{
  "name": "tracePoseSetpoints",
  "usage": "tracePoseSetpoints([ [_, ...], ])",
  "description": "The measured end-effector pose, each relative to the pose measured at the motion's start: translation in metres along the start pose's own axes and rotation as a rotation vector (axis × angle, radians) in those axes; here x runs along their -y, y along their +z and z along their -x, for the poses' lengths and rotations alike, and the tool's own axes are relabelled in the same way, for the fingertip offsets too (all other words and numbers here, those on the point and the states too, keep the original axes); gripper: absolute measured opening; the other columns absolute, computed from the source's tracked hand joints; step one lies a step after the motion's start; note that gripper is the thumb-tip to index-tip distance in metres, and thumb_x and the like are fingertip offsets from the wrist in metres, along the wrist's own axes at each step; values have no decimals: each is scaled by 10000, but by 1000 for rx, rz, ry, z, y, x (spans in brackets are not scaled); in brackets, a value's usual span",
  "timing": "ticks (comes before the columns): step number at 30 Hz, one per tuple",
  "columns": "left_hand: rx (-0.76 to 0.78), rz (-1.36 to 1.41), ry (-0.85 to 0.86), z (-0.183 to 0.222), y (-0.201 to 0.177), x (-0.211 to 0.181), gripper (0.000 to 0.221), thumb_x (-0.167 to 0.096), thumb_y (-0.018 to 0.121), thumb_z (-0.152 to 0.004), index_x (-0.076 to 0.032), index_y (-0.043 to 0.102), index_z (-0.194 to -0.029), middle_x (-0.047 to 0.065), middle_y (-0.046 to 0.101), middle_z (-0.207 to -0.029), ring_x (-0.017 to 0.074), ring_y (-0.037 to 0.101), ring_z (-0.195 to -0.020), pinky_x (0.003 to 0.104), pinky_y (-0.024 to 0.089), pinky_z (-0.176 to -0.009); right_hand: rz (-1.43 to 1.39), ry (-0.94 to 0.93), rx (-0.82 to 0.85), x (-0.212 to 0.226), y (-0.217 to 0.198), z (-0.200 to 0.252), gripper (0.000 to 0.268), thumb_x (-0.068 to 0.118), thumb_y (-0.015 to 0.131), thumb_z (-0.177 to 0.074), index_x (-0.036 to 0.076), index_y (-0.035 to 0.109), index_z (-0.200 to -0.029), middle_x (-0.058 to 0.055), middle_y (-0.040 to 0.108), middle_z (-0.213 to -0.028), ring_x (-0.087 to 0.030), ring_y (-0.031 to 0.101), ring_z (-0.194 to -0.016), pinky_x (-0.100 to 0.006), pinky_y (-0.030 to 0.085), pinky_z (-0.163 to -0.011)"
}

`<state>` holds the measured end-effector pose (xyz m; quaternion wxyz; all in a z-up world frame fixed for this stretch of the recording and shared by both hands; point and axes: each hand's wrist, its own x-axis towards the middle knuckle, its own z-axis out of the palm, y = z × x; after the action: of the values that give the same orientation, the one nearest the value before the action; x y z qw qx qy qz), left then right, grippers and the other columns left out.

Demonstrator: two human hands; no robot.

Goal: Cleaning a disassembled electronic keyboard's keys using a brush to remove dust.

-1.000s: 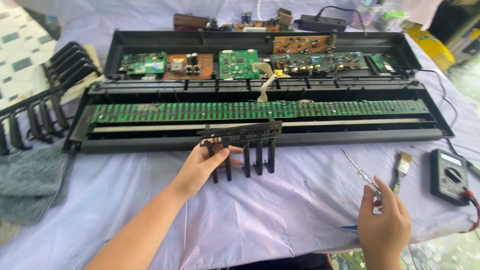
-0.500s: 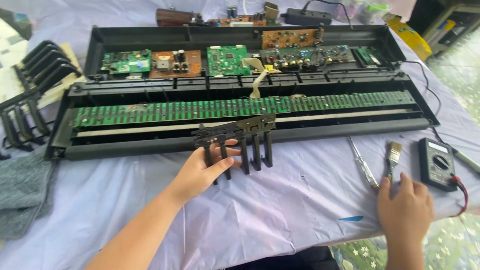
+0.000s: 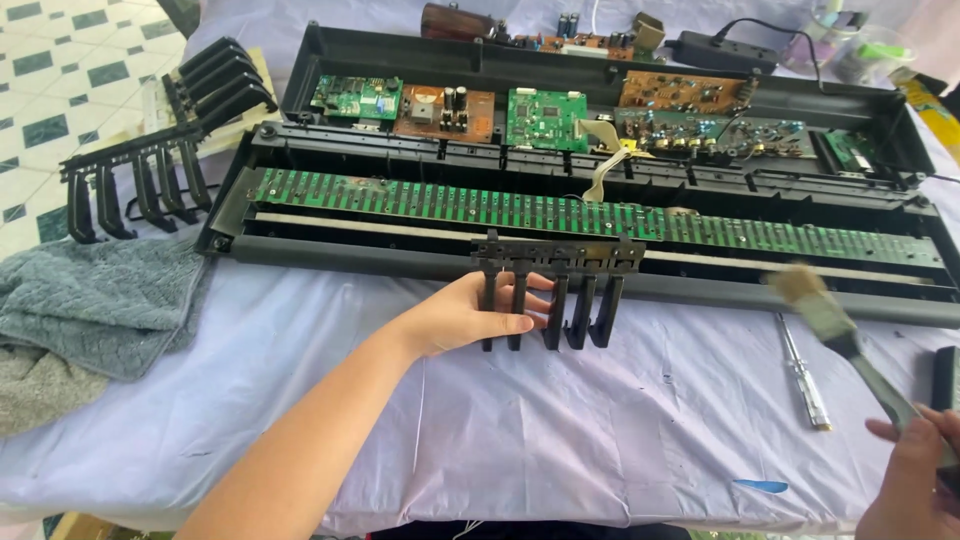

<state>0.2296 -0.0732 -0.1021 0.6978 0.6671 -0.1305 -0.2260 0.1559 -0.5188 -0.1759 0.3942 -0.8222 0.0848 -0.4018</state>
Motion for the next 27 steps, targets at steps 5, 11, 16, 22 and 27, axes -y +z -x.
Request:
tracePoseSetpoints([
  [5, 47, -20, -90, 1, -3, -13, 722, -41, 736, -803, -165, 476, -1465, 122, 676, -1360, 218, 673, -1252, 367, 573, -1047, -354, 17, 175, 131, 44, -17, 306, 4, 701, -1168, 91, 506, -1387, -122, 687, -1238, -176, 698, -1008, -187, 468, -783],
  [11, 241, 107, 36, -6, -20, 3, 958, -162, 730, -856, -163, 186, -1644, 135, 578, -1456, 260, 578, -1344, 429, 498, -1102, -1060, -195, 687, 193, 133, -58, 464, 78, 663, -945, 57, 565, -1399, -115, 651, -1031, -276, 689, -1046, -461, 572, -1095],
  [16, 280, 350, 8, -12, -31, 29, 728, -580, 302, -1037, -58, 461, -1518, 115, 562, -1490, 291, 558, -1375, 468, 447, -1153, -1284, -260, 831, 161, 158, -45, 118, 130, 569, -1068, 186, 532, -1165, -286, 647, -1188, -447, 675, -1216, -563, 592, -1128],
  [22, 194, 541, 61, -17, -29, 40, 838, -665, 143, -992, -109, 319, -1593, 189, 580, -1451, 373, 603, -1295, 509, 478, -1107, -1062, -491, 1144, 172, 148, -26, 329, 229, 504, -1120, 142, 421, -1427, -161, 789, -999, -269, 848, -924, -362, 779, -834],
  [27, 176, 481, 46, -11, -28, 34, 888, -692, 160, -961, -93, 329, -1595, 150, 556, -1486, 319, 569, -1350, 463, 464, -1118, -881, -519, 772, 180, 123, 9, 134, 268, 405, -1115, 198, 519, -1112, -223, 717, -1179, -417, 774, -1192, -493, 689, -1071],
])
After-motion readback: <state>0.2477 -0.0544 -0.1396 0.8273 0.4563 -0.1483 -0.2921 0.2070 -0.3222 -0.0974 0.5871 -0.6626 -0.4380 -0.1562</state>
